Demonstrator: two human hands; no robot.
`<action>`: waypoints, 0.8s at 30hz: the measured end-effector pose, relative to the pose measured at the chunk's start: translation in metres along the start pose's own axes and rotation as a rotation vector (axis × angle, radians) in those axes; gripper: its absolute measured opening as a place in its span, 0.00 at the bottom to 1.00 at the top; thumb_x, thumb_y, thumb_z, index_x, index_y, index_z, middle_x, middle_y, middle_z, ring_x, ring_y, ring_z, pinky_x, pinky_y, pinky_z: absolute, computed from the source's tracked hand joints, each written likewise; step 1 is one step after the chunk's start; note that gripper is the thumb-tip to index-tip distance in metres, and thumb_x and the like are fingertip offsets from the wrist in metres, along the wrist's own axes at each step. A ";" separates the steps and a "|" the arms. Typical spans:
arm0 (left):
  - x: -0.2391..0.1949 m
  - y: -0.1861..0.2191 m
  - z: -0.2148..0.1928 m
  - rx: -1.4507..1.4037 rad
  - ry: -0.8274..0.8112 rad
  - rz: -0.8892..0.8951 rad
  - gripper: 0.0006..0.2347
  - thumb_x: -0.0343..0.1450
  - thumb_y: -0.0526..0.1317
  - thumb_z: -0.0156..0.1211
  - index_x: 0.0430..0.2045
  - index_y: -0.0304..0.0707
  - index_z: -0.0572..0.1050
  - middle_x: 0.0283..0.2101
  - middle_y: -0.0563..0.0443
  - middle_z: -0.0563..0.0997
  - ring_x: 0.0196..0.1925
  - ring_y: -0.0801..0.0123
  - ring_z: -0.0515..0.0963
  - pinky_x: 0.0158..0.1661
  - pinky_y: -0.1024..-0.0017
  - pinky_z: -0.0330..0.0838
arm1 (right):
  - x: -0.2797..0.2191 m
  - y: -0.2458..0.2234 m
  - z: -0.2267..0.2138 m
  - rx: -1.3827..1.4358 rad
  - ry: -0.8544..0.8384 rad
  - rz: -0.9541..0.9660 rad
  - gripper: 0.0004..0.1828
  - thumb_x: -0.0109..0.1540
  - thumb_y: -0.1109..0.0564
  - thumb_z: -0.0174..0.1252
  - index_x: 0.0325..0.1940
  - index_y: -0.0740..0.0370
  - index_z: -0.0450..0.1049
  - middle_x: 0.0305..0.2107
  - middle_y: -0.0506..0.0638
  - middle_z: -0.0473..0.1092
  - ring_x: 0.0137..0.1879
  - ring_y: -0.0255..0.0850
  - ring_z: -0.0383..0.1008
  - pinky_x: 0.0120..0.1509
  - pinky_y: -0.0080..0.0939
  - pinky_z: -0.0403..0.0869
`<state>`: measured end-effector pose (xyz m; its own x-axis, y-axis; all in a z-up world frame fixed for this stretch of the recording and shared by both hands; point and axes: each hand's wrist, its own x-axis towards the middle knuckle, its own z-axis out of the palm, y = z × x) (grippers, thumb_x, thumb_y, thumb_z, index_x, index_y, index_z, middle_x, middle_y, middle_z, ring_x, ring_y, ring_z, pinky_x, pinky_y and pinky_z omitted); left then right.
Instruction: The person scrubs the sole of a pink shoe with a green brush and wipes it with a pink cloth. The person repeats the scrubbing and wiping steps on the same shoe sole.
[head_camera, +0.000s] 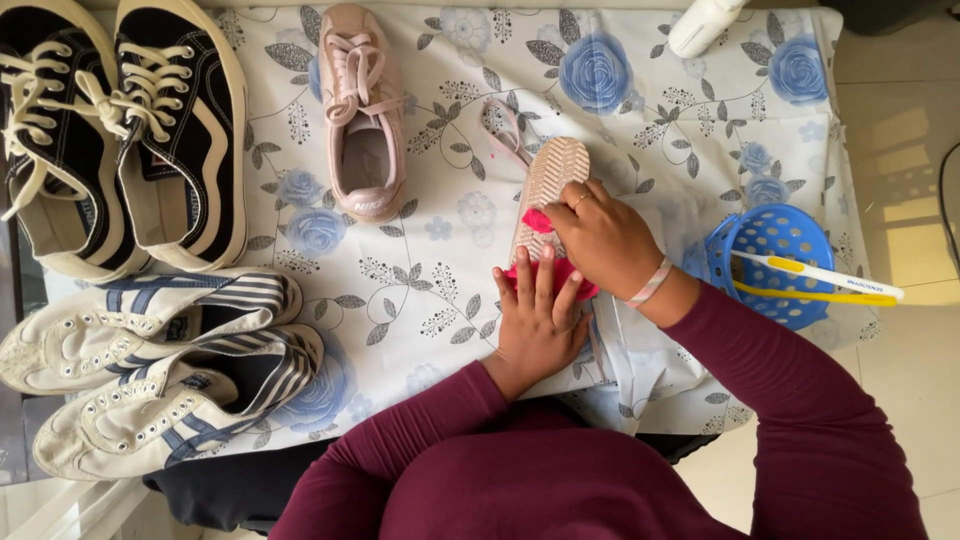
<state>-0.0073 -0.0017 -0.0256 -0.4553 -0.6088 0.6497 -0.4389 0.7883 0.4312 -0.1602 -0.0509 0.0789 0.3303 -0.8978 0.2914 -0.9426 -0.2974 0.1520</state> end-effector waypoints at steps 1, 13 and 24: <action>-0.002 0.000 0.001 0.003 0.002 -0.001 0.40 0.65 0.49 0.64 0.72 0.44 0.51 0.74 0.23 0.52 0.73 0.17 0.49 0.61 0.17 0.42 | -0.001 0.002 0.003 0.000 0.002 -0.003 0.04 0.62 0.59 0.54 0.37 0.55 0.75 0.33 0.48 0.65 0.41 0.44 0.70 0.41 0.36 0.73; -0.005 0.001 0.004 -0.004 -0.052 0.025 0.37 0.67 0.48 0.63 0.72 0.50 0.50 0.73 0.21 0.53 0.71 0.12 0.51 0.59 0.14 0.43 | 0.028 -0.002 0.028 0.001 0.007 -0.020 0.05 0.61 0.58 0.57 0.30 0.56 0.72 0.30 0.49 0.63 0.39 0.46 0.71 0.37 0.38 0.73; -0.004 0.002 0.002 -0.049 -0.085 0.014 0.39 0.68 0.46 0.62 0.73 0.50 0.46 0.73 0.17 0.50 0.73 0.13 0.49 0.61 0.17 0.40 | 0.043 0.047 -0.014 0.409 -0.111 0.261 0.14 0.62 0.57 0.67 0.53 0.58 0.80 0.42 0.58 0.71 0.49 0.59 0.75 0.53 0.53 0.75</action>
<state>-0.0076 0.0022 -0.0286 -0.5258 -0.6016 0.6013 -0.3945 0.7988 0.4543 -0.1899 -0.0994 0.1122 0.0941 -0.9818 0.1650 -0.9428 -0.1411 -0.3021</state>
